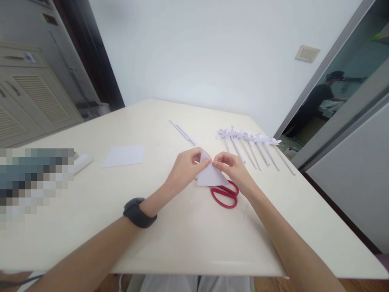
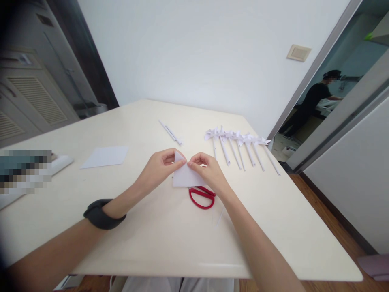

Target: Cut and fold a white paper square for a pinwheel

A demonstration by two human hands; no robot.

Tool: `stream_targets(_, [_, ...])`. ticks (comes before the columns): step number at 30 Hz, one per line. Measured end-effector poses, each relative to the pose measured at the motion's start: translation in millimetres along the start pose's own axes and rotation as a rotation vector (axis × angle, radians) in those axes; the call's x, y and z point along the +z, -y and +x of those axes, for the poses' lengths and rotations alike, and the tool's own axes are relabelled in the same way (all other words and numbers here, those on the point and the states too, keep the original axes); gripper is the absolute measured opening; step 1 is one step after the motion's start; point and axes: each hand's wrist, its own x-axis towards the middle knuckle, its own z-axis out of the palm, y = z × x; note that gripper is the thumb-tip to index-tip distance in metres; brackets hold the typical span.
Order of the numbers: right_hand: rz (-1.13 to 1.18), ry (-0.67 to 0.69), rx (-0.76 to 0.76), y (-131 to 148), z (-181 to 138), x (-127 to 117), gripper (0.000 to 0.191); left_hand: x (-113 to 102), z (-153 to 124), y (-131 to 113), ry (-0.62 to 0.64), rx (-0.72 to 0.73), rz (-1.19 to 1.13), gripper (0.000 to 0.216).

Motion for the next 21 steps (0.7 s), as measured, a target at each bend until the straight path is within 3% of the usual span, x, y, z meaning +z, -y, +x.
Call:
stream_targets(6, [-0.003,-0.005,-0.011,0.9,-1.3,0.2,0.018,1.0,-0.4,-1.8,0.027,-0.025,-0.018,0.022])
stream_targets(21, [0.004,-0.027,-0.09,3.9,-1.8,1.3,0.018,1.9,-3.3,-7.9,-0.075,-0.021,-0.062,0.019])
